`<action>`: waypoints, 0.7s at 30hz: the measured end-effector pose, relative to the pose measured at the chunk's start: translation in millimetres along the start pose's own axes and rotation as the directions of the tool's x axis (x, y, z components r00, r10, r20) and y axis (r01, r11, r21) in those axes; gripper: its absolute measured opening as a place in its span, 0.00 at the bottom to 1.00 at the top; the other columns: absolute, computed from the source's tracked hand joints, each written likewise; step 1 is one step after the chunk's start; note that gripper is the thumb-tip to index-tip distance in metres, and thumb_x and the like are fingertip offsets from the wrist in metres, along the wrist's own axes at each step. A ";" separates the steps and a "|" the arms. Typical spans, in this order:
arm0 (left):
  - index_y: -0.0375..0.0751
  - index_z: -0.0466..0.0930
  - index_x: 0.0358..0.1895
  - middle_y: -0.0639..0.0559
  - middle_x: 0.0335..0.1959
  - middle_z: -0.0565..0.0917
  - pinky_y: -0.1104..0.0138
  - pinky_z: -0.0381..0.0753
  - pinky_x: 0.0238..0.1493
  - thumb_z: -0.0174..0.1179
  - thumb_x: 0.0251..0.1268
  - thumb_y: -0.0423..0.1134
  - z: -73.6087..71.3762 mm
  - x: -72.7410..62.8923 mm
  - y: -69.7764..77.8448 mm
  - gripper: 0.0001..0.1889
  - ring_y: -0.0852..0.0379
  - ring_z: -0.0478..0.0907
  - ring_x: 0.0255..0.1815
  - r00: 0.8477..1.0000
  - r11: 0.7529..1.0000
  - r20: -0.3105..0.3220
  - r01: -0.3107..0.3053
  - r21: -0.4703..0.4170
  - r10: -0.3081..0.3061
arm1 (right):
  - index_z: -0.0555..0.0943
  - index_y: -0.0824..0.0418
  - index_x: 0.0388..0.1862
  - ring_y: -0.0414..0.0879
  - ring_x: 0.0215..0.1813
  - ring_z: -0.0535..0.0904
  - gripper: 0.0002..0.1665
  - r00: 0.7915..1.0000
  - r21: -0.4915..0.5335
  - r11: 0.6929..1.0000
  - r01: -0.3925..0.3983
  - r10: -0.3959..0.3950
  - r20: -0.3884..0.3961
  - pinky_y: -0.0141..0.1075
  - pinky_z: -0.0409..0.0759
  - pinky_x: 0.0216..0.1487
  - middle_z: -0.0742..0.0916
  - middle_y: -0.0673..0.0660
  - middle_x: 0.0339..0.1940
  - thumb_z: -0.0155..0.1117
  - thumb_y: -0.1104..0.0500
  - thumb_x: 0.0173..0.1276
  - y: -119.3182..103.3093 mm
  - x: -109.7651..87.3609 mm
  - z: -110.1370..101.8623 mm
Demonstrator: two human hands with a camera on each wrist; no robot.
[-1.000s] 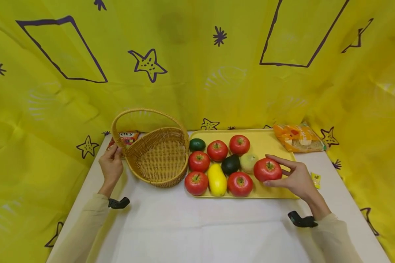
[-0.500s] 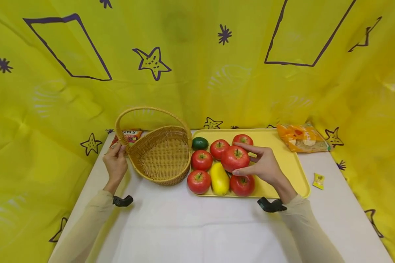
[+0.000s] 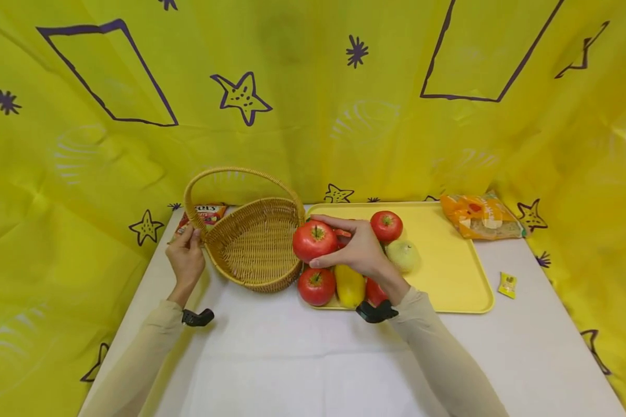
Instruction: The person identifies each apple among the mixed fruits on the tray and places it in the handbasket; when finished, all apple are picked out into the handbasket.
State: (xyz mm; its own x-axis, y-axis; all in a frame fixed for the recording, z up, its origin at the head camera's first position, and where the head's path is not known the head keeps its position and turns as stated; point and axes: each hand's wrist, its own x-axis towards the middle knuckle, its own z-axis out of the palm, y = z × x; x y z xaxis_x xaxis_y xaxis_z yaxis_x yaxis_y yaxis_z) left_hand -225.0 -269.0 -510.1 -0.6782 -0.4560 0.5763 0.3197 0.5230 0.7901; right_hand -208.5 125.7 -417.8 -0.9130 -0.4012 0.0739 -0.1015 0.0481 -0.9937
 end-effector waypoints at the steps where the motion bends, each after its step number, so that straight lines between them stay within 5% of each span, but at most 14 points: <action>1: 0.20 0.84 0.56 0.24 0.46 0.88 0.89 0.76 0.43 0.61 0.75 0.24 -0.1 0.2 0.1 0.13 0.30 0.87 0.46 1.000 1.000 0.001 -0.002 -0.004 0.002 | 0.83 0.53 0.72 0.50 0.64 0.87 0.51 1.000 0.001 1.000 0.000 0.000 0.004 0.42 0.87 0.60 0.87 0.57 0.68 0.91 0.67 0.46 -1.1 3.4 5.4; 11: 0.21 0.84 0.57 0.25 0.47 0.88 0.89 0.75 0.43 0.61 0.75 0.25 -0.5 2.1 1.1 0.13 0.31 0.87 0.46 1.000 1.000 0.000 0.000 0.001 0.000 | 0.84 0.52 0.70 0.54 0.60 0.87 0.47 0.993 -0.031 0.997 0.070 -0.066 0.096 0.44 0.88 0.59 0.90 0.55 0.63 0.91 0.63 0.47 -4.5 36.6 57.8; 21: 0.24 0.87 0.55 0.27 0.46 0.89 0.88 0.75 0.40 0.62 0.75 0.26 0.8 -2.1 1.2 0.12 0.37 0.88 0.40 1.000 1.000 -0.022 0.004 -0.007 -0.004 | 0.86 0.48 0.67 0.51 0.61 0.87 0.46 0.990 -0.029 0.999 0.041 -0.037 0.134 0.43 0.87 0.61 0.89 0.54 0.63 0.91 0.63 0.46 -4.8 77.0 93.5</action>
State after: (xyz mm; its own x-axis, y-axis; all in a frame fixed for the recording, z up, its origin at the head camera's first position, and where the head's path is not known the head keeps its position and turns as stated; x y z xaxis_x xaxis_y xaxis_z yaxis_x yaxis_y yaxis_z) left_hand -223.8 -266.8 -510.5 -0.6645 -0.4742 0.5775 0.3214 0.5164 0.7938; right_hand -241.4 9.0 -415.3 -0.8477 -0.5212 0.0988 -0.1507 0.0579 -0.9869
